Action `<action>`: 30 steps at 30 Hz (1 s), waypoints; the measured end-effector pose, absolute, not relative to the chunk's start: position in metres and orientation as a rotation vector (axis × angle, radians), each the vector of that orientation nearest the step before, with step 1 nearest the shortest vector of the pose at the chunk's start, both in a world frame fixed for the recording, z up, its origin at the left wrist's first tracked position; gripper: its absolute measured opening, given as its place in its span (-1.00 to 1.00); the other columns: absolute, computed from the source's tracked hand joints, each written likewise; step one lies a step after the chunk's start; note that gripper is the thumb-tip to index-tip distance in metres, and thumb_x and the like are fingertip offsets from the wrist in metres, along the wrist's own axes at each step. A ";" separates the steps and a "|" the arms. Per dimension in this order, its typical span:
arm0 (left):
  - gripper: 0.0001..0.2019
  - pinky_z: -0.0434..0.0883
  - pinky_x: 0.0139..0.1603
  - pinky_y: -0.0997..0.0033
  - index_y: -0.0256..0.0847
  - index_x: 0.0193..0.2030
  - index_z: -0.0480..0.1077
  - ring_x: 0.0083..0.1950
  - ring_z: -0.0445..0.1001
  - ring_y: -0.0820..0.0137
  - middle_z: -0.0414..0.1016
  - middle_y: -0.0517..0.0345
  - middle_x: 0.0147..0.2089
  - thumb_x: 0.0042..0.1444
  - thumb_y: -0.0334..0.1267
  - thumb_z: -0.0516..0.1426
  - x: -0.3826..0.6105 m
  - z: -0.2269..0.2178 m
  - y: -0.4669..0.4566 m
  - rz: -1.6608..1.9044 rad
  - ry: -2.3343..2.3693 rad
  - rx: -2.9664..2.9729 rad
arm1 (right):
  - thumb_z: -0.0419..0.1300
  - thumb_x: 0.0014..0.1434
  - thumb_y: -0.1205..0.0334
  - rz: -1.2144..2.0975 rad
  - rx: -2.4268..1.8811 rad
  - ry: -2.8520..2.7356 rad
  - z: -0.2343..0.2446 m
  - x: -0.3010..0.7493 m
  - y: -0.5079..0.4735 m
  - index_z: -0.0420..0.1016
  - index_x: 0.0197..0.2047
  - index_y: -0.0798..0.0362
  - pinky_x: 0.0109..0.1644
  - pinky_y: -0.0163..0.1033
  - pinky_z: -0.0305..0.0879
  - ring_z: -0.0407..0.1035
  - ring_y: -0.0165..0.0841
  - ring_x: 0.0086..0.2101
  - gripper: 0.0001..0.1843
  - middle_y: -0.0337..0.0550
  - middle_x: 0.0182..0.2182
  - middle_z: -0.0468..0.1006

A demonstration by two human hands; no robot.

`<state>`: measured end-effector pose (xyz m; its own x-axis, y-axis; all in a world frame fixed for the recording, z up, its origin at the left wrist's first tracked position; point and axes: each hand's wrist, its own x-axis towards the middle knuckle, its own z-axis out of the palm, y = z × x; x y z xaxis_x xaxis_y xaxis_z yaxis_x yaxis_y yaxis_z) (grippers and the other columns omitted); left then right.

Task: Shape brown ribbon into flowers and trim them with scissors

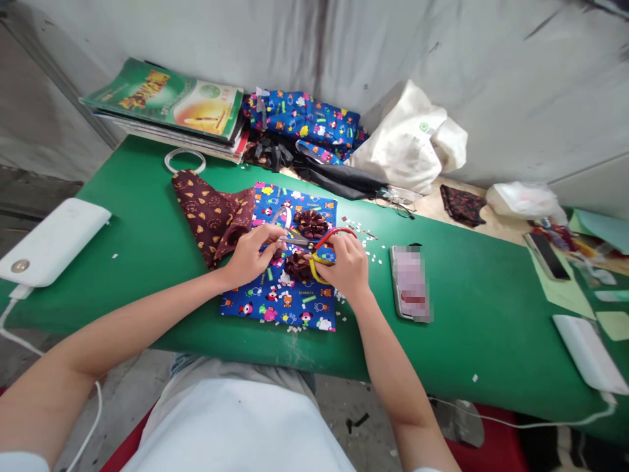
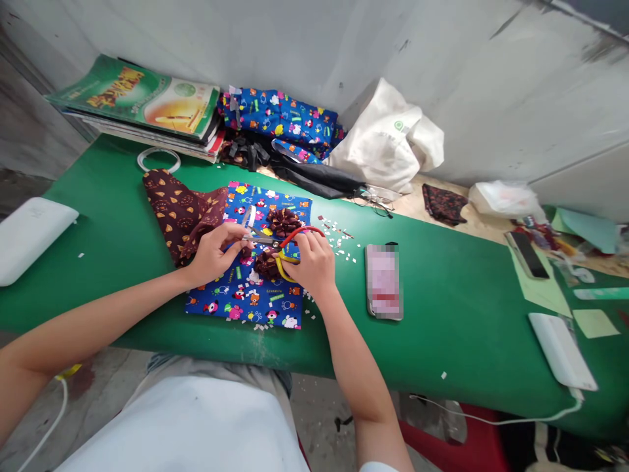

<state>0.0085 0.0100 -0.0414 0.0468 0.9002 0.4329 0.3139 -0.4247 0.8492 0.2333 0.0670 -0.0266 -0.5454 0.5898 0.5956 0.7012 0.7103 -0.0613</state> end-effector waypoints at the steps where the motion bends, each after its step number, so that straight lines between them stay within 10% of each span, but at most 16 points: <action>1: -0.81 0.48 -0.13 0.42 -0.18 -0.07 0.30 -0.21 0.56 0.43 0.48 0.15 -0.23 0.20 -0.44 0.03 0.008 -0.042 0.010 1.388 1.222 1.792 | 0.22 0.10 -0.10 -0.278 -0.959 -2.322 -0.026 0.234 0.067 0.32 -0.29 0.02 -0.21 -0.20 0.27 0.30 -0.27 -0.35 -0.65 -0.14 -0.42 0.46; 30: -0.87 0.48 -0.11 0.39 -0.19 -0.11 0.30 -0.23 0.55 0.42 0.51 0.14 -0.27 0.21 -0.40 0.04 0.009 -0.041 0.010 1.387 1.250 1.780 | 0.16 0.15 -0.13 -0.434 -0.946 -2.354 -0.025 0.235 0.066 0.44 -0.42 0.04 -0.36 -0.30 0.14 0.24 -0.38 -0.50 -0.61 -0.22 -0.59 0.41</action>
<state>0.0093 0.0102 -0.0409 0.0328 0.9039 0.4265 0.3306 -0.4126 0.8488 0.2350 0.0656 -0.0253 -0.5943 0.5287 0.6060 0.7100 0.6989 0.0867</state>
